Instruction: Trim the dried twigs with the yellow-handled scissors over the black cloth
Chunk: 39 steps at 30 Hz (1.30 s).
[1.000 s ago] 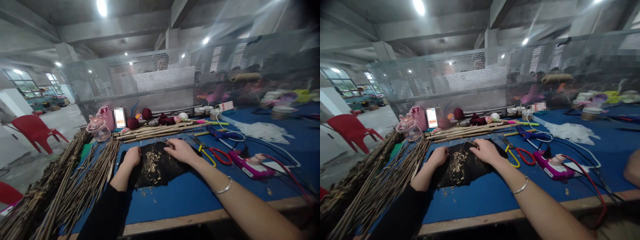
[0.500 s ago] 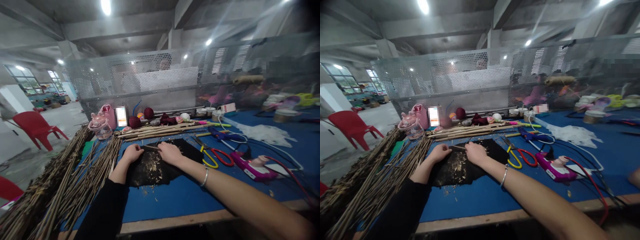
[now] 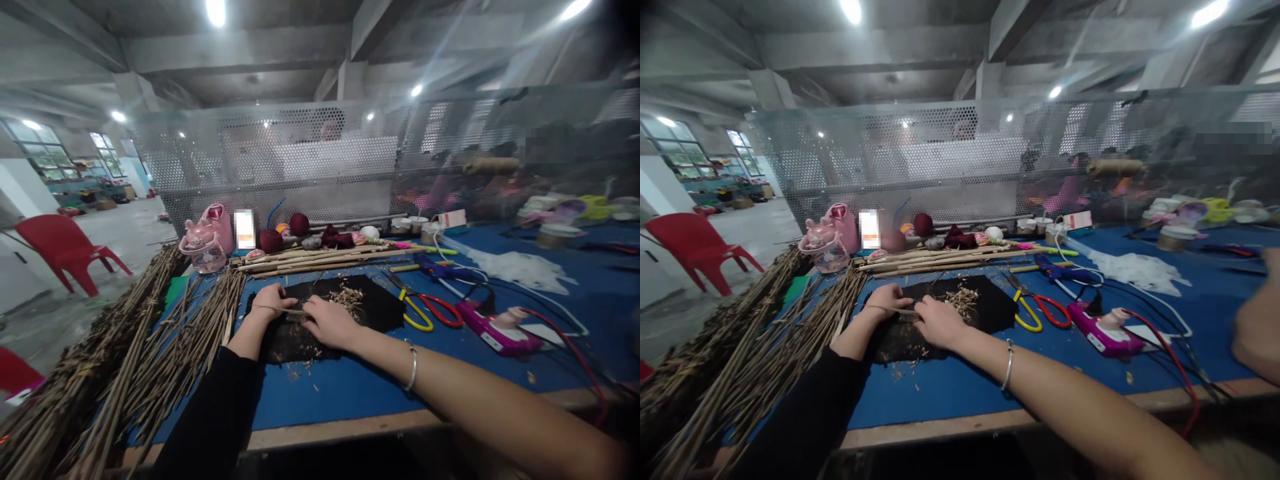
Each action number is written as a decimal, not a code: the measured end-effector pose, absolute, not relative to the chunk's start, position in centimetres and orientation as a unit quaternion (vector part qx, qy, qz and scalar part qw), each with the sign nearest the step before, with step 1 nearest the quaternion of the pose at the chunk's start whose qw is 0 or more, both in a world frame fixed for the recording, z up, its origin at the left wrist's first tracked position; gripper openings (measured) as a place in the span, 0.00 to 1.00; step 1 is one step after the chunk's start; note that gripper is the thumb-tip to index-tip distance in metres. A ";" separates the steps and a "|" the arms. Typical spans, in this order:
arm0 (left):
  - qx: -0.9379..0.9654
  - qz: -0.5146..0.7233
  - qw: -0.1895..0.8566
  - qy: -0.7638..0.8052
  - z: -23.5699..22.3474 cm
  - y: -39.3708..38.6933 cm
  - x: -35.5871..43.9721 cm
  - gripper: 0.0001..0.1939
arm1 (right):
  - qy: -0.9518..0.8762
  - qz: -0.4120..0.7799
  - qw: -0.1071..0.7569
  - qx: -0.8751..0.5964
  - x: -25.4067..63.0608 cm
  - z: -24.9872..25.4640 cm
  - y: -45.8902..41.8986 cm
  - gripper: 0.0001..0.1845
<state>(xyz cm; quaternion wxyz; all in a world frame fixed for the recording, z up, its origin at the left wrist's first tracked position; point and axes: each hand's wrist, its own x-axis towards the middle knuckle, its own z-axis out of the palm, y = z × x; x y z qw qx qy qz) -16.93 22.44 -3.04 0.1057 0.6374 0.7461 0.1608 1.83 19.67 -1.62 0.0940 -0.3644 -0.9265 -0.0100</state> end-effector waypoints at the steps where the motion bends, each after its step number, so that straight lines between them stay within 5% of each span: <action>1: 0.635 0.161 0.109 0.747 -3.0 22.4 -16.9 0.20 | -0.922 -0.015 0.089 -0.377 2.2 -1.6 20.2 0.11; 8: 0.634 0.179 0.109 0.745 -2.6 21.9 -16.9 0.21 | -0.873 -0.005 0.137 -0.468 6.8 -0.1 23.8 0.11; 11: 0.637 0.176 0.111 0.743 -2.5 21.8 -16.8 0.20 | -0.816 0.015 0.168 -0.552 8.7 0.2 25.5 0.20; 14: 0.639 0.177 0.105 0.741 -2.6 21.9 -16.8 0.20 | -0.766 0.040 0.112 -0.632 9.4 -0.1 26.8 0.30; 19: 0.645 0.179 0.097 0.737 -2.9 22.0 -17.0 0.21 | -0.825 0.071 0.069 -0.556 7.5 0.1 26.7 0.27; 25: 0.642 0.179 0.097 0.739 -3.0 22.0 -17.0 0.21 | -0.829 -0.051 0.116 -0.544 4.6 0.8 22.6 0.36; 31: 0.642 0.181 0.100 0.738 -3.0 22.1 -17.0 0.20 | -0.890 -0.079 0.068 -0.444 5.2 -0.6 21.1 0.34; 39: 0.639 0.167 0.106 0.744 -2.9 22.1 -17.0 0.21 | -0.902 -0.070 0.123 -0.408 4.0 -0.8 21.6 0.16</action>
